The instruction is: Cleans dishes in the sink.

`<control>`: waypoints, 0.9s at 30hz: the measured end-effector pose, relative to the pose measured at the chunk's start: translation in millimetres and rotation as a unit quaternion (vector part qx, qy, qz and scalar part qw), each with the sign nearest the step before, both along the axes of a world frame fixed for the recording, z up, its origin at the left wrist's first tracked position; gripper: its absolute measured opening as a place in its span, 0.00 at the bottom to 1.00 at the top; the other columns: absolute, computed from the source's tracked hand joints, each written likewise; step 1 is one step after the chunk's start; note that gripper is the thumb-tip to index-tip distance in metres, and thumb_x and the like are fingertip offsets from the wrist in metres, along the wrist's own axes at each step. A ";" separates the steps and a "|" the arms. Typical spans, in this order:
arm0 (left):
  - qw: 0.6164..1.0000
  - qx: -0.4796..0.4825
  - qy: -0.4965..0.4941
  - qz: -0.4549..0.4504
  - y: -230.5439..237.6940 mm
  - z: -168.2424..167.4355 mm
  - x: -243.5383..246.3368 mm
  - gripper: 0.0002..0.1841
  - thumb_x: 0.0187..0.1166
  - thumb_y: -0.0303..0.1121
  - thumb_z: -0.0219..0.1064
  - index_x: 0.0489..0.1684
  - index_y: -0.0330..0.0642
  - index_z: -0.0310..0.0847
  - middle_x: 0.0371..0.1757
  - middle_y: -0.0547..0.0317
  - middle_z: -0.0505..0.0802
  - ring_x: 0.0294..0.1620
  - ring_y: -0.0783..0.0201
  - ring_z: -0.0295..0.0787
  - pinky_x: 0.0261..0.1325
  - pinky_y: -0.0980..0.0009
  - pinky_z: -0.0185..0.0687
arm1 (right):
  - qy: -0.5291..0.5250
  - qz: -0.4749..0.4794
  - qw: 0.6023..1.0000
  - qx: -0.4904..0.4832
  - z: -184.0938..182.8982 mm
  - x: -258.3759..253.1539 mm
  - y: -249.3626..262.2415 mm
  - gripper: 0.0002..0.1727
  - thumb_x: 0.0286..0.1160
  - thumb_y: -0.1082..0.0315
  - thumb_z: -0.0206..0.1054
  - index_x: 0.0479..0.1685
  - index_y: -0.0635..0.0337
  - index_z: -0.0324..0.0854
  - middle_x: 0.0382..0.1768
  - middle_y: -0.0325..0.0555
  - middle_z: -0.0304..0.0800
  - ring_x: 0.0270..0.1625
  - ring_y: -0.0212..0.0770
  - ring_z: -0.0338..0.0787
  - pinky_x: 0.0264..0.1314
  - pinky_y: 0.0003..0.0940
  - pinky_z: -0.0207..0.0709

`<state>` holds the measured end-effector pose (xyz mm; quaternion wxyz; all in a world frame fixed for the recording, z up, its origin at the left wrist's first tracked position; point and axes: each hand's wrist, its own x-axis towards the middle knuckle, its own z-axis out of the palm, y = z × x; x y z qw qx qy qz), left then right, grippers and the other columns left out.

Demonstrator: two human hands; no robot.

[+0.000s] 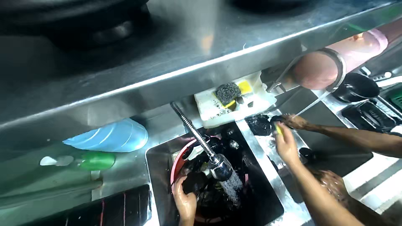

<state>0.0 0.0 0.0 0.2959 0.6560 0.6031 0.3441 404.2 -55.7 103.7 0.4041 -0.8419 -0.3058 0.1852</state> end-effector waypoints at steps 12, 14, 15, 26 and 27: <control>0.982 0.058 -0.084 -0.160 -60.0 42.7 95.8 0.29 0.63 0.44 0.77 0.54 0.26 0.84 0.65 0.25 0.85 0.74 0.44 0.78 0.83 0.56 0.69 | -0.153 0.365 0.846 -0.356 29.5 47.7 246.1 0.30 0.73 0.58 0.73 0.75 0.59 0.77 0.74 0.67 0.78 0.77 0.70 0.76 0.72 0.76 0.68; 0.985 0.001 -0.144 -0.098 -67.3 50.3 105.3 0.26 0.64 0.35 0.74 0.57 0.21 0.81 0.68 0.26 0.82 0.76 0.50 0.77 0.83 0.62 0.69 | -0.174 0.409 0.799 -0.405 18.0 49.5 249.2 0.26 0.78 0.58 0.69 0.71 0.64 0.80 0.70 0.69 0.81 0.74 0.72 0.79 0.69 0.80 0.68; 0.980 -0.050 -0.187 -0.042 -67.7 55.9 111.7 0.24 0.62 0.25 0.70 0.58 0.18 0.80 0.68 0.28 0.83 0.74 0.52 0.79 0.80 0.62 0.72 | -0.167 0.428 0.790 -0.406 17.0 48.7 251.4 0.23 0.77 0.61 0.69 0.65 0.68 0.83 0.66 0.70 0.84 0.71 0.72 0.81 0.68 0.79 0.68; 0.557 -0.492 -0.642 0.188 -41.1 92.8 161.3 0.20 0.95 0.48 0.41 0.68 0.45 0.70 0.53 0.46 0.88 0.48 0.51 0.91 0.43 0.58 0.91 | 0.091 0.460 0.883 -0.011 144.7 -36.8 101.4 0.17 0.67 0.76 0.67 0.56 0.55 0.89 0.48 0.43 0.94 0.44 0.39 0.93 0.47 0.42 0.90; 0.551 -0.500 -0.641 0.188 -39.8 96.0 166.7 0.22 0.95 0.49 0.40 0.66 0.44 0.70 0.51 0.47 0.89 0.46 0.53 0.91 0.43 0.59 0.91 | -0.011 0.486 0.874 0.004 124.4 -63.2 73.8 0.17 0.68 0.72 0.70 0.57 0.51 0.90 0.56 0.38 0.93 0.56 0.36 0.91 0.60 0.42 0.87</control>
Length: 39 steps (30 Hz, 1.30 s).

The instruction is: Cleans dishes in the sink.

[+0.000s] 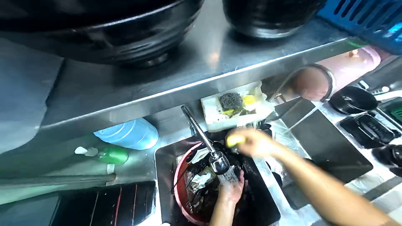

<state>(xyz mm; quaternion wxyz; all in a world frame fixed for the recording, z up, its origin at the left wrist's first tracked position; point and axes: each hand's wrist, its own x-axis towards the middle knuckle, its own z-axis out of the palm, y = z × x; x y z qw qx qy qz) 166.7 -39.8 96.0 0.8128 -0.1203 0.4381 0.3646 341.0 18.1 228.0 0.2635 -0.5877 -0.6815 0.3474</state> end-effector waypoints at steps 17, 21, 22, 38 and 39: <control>0.952 0.170 0.092 -0.239 -46.8 30.2 -71.6 0.23 0.96 0.47 0.38 0.51 0.43 0.78 0.29 0.52 0.88 0.18 0.64 0.78 0.15 0.70 0.71 | 0.259 -0.110 0.903 -0.325 -43.2 -88.9 -59.4 0.19 0.83 0.58 0.65 0.64 0.60 0.80 0.51 0.47 0.90 0.53 0.40 0.89 0.62 0.43 0.83; 0.960 0.201 0.157 -0.119 -51.0 33.4 -70.9 0.24 0.96 0.46 0.39 0.68 0.40 0.75 0.48 0.46 0.91 0.46 0.55 0.91 0.46 0.54 0.90 | 0.651 -0.190 0.673 -0.296 -82.1 -114.8 -96.1 0.23 0.91 0.55 0.44 0.66 0.58 0.78 0.51 0.54 0.92 0.50 0.48 0.93 0.52 0.47 0.88; 0.950 0.202 0.212 -0.105 -55.0 30.9 -69.2 0.21 0.96 0.43 0.41 0.66 0.39 0.75 0.45 0.46 0.90 0.40 0.56 0.88 0.39 0.56 0.87 | 0.675 -0.221 0.646 -0.280 -88.2 -125.3 -103.6 0.24 0.92 0.52 0.43 0.67 0.58 0.77 0.50 0.53 0.91 0.50 0.47 0.92 0.52 0.48 0.87; 0.930 0.258 0.260 0.012 -54.9 18.6 -74.7 0.44 0.65 0.13 0.55 0.88 0.53 0.50 0.71 0.36 0.78 0.50 0.42 0.88 0.36 0.46 0.89 | 0.244 -0.356 0.902 -0.030 -71.7 -158.1 -97.5 0.21 0.71 0.55 0.71 0.52 0.62 0.79 0.55 0.57 0.82 0.53 0.48 0.87 0.56 0.45 0.85; 0.942 0.258 0.211 0.024 -58.8 22.0 -72.0 0.39 0.73 0.18 0.53 0.88 0.54 0.49 0.65 0.38 0.81 0.47 0.44 0.88 0.35 0.49 0.88 | 0.227 -0.353 0.907 -0.045 -73.5 -164.4 -97.8 0.20 0.72 0.55 0.71 0.52 0.63 0.79 0.54 0.57 0.83 0.54 0.48 0.87 0.58 0.46 0.84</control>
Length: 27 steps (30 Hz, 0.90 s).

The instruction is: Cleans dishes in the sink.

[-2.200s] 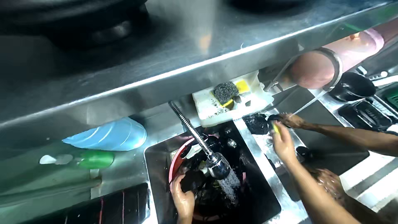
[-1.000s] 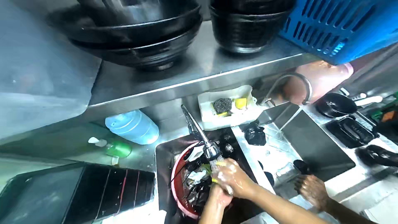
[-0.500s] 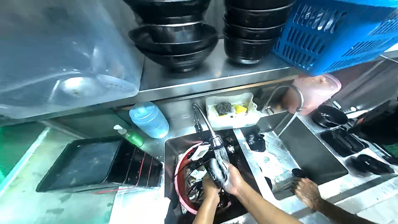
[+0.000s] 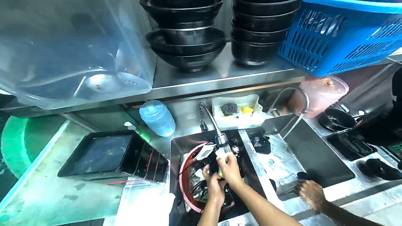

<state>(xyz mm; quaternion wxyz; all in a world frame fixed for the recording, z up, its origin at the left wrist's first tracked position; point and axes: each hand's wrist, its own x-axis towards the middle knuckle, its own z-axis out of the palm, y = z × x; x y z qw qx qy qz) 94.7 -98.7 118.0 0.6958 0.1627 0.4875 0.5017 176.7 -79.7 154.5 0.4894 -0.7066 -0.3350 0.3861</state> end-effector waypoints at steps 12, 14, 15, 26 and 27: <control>0.971 -0.104 0.008 -0.215 31.1 32.3 -41.9 0.38 0.87 0.67 0.41 0.64 0.40 0.80 0.47 0.39 0.92 0.41 0.42 0.92 0.37 0.44 0.88 | -0.168 0.569 0.804 -0.028 33.8 24.6 6.0 0.13 0.84 0.66 0.59 0.44 0.66 0.85 0.50 0.58 0.88 0.55 0.54 0.87 0.63 0.58 0.77; 0.962 -0.156 -0.049 -0.218 27.0 37.6 -38.7 0.42 0.82 0.72 0.42 0.71 0.42 0.76 0.57 0.36 0.90 0.53 0.37 0.89 0.50 0.34 0.85 | -0.179 0.544 0.820 -0.028 30.8 26.8 8.3 0.13 0.83 0.65 0.62 0.43 0.66 0.87 0.48 0.58 0.90 0.54 0.55 0.88 0.62 0.60 0.77; 0.967 -0.150 -0.057 -0.198 23.3 37.8 -33.8 0.40 0.83 0.70 0.44 0.74 0.44 0.74 0.61 0.36 0.89 0.58 0.36 0.89 0.54 0.32 0.85 | -0.164 0.483 0.860 -0.036 25.7 26.2 8.5 0.14 0.82 0.64 0.62 0.43 0.66 0.88 0.47 0.56 0.91 0.54 0.53 0.89 0.63 0.58 0.78; 0.957 -0.105 -0.048 -0.265 32.5 44.2 -42.4 0.33 0.85 0.63 0.47 0.59 0.40 0.82 0.44 0.41 0.93 0.41 0.44 0.92 0.39 0.44 0.90 | -0.119 0.536 0.835 0.039 33.1 34.3 -3.8 0.15 0.84 0.64 0.60 0.40 0.66 0.89 0.49 0.54 0.91 0.57 0.46 0.88 0.66 0.49 0.78; 0.947 -0.127 -0.060 -0.288 35.1 47.4 -43.1 0.34 0.83 0.65 0.46 0.57 0.42 0.83 0.44 0.41 0.93 0.40 0.44 0.92 0.37 0.44 0.89 | -0.136 0.547 0.825 0.048 35.4 35.2 -2.4 0.16 0.84 0.64 0.60 0.39 0.67 0.89 0.48 0.54 0.91 0.57 0.47 0.88 0.66 0.49 0.78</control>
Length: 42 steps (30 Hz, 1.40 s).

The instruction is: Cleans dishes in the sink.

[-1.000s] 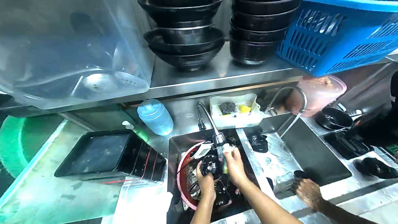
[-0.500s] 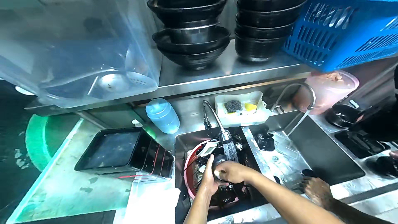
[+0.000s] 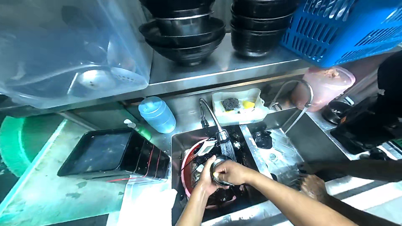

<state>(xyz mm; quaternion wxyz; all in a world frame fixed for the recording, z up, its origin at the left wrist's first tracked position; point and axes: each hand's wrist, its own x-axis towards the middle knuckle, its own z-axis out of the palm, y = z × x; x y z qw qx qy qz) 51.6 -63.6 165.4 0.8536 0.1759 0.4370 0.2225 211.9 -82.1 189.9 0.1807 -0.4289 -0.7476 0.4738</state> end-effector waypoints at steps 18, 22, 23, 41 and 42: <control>0.997 -0.019 0.065 -0.028 5.9 -8.2 -5.9 0.31 0.82 0.63 0.55 0.71 0.48 0.77 0.60 0.39 0.89 0.53 0.38 0.90 0.47 0.38 0.87 | -0.329 0.124 0.890 0.289 -16.8 -1.8 3.5 0.12 0.79 0.80 0.56 0.48 0.67 0.86 0.59 0.55 0.89 0.70 0.55 0.85 0.78 0.49 0.75; 0.966 0.161 0.198 0.047 19.6 -12.1 -3.1 0.24 0.81 0.51 0.69 0.71 0.51 0.82 0.63 0.44 0.89 0.59 0.45 0.89 0.51 0.41 0.87 | -0.205 -0.093 0.974 0.025 -28.8 -20.0 3.4 0.19 0.69 0.78 0.68 0.60 0.63 0.86 0.63 0.58 0.89 0.71 0.58 0.85 0.78 0.60 0.73; 0.949 0.216 0.221 0.063 21.0 -18.5 -2.8 0.24 0.77 0.48 0.74 0.69 0.50 0.83 0.65 0.48 0.89 0.63 0.50 0.87 0.58 0.45 0.86 | -0.148 -0.145 0.978 -0.035 -29.7 -26.6 1.9 0.19 0.70 0.76 0.67 0.61 0.65 0.85 0.60 0.59 0.90 0.67 0.57 0.87 0.75 0.59 0.76; 0.902 0.347 0.218 0.140 40.3 -33.3 -13.1 0.24 0.73 0.37 0.74 0.69 0.45 0.83 0.69 0.52 0.88 0.68 0.56 0.85 0.66 0.52 0.85 | -0.117 -0.132 0.984 0.022 -61.3 -28.0 -6.9 0.33 0.69 0.73 0.66 0.80 0.43 0.77 0.86 0.39 0.70 0.89 0.54 0.63 0.82 0.70 0.60; 0.893 0.361 0.229 0.143 37.8 -35.9 -14.3 0.24 0.72 0.37 0.74 0.69 0.44 0.83 0.70 0.53 0.87 0.70 0.57 0.83 0.69 0.53 0.83 | -0.018 -0.157 0.987 -0.040 -63.0 -36.5 -10.7 0.31 0.70 0.73 0.66 0.78 0.50 0.78 0.85 0.44 0.72 0.87 0.48 0.67 0.86 0.58 0.64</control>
